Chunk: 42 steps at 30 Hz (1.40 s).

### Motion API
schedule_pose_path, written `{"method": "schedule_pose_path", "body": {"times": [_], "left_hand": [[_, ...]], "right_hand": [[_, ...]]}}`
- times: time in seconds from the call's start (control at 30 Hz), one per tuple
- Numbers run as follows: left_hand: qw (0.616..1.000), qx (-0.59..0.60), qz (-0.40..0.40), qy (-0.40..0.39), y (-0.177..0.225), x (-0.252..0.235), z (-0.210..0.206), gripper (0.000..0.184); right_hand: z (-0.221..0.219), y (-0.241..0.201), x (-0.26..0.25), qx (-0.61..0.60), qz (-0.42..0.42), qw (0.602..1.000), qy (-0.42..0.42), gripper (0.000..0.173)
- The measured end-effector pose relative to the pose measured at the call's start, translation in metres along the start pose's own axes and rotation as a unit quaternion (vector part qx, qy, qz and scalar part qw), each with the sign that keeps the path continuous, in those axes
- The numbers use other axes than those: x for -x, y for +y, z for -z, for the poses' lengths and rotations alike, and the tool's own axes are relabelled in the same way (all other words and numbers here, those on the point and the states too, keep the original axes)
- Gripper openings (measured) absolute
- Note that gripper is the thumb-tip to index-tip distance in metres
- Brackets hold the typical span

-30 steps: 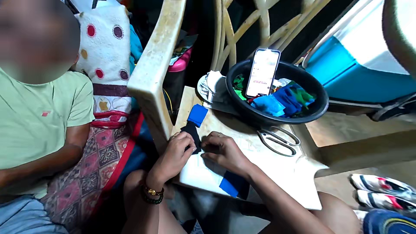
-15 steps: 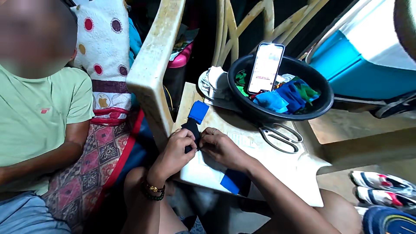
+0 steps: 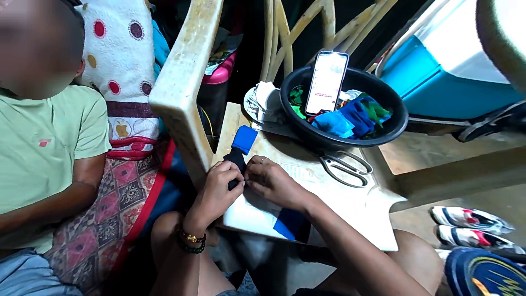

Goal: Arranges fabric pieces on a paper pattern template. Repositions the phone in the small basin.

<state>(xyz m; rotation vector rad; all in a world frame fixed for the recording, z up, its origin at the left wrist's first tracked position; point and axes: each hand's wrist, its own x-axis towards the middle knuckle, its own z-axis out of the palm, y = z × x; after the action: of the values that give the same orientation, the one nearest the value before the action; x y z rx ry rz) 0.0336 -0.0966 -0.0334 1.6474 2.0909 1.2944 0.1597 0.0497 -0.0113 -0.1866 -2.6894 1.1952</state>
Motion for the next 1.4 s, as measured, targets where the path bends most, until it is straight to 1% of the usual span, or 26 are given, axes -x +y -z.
{"method": "schedule_pose_path", "body": {"times": [0.13,0.23,0.27,0.33,0.43,0.57,0.8,1.23,1.4], "left_hand": [[1.0,0.009,0.014,0.002,0.002,0.0,0.001,0.013],[0.999,0.029,0.034,0.009,0.004,-0.001,0.001,0.012],[0.998,0.039,0.043,0.014,0.004,-0.001,0.002,0.012],[0.996,0.062,0.065,0.02,0.006,-0.001,0.004,0.011],[0.99,0.101,0.096,0.014,0.008,-0.001,0.008,0.009],[0.988,0.114,0.108,-0.004,0.008,-0.001,0.01,0.011],[0.99,0.102,0.097,-0.026,0.007,0.0,0.011,0.014],[0.991,0.092,0.093,-0.013,0.008,-0.001,0.009,0.013],[0.991,0.097,0.095,-0.018,0.007,-0.001,0.01,0.011]], "right_hand": [[0.001,-0.005,-0.003,0.003,0.008,1.0,0.008,0.014],[-0.004,-0.004,0.0,-0.006,0.0,0.998,0.054,0.012],[-0.008,-0.004,0.002,-0.014,-0.014,0.996,0.082,0.012],[-0.012,-0.008,0.006,-0.05,-0.074,0.989,0.114,0.011],[-0.015,-0.011,0.009,-0.102,-0.138,0.98,0.098,0.01],[-0.017,-0.015,0.007,-0.12,-0.162,0.976,0.079,0.013],[-0.017,-0.018,0.004,-0.133,-0.166,0.973,0.093,0.015],[-0.018,-0.014,0.004,-0.118,-0.157,0.977,0.084,0.016],[-0.016,-0.014,0.006,-0.149,-0.163,0.971,0.094,0.015]]}}
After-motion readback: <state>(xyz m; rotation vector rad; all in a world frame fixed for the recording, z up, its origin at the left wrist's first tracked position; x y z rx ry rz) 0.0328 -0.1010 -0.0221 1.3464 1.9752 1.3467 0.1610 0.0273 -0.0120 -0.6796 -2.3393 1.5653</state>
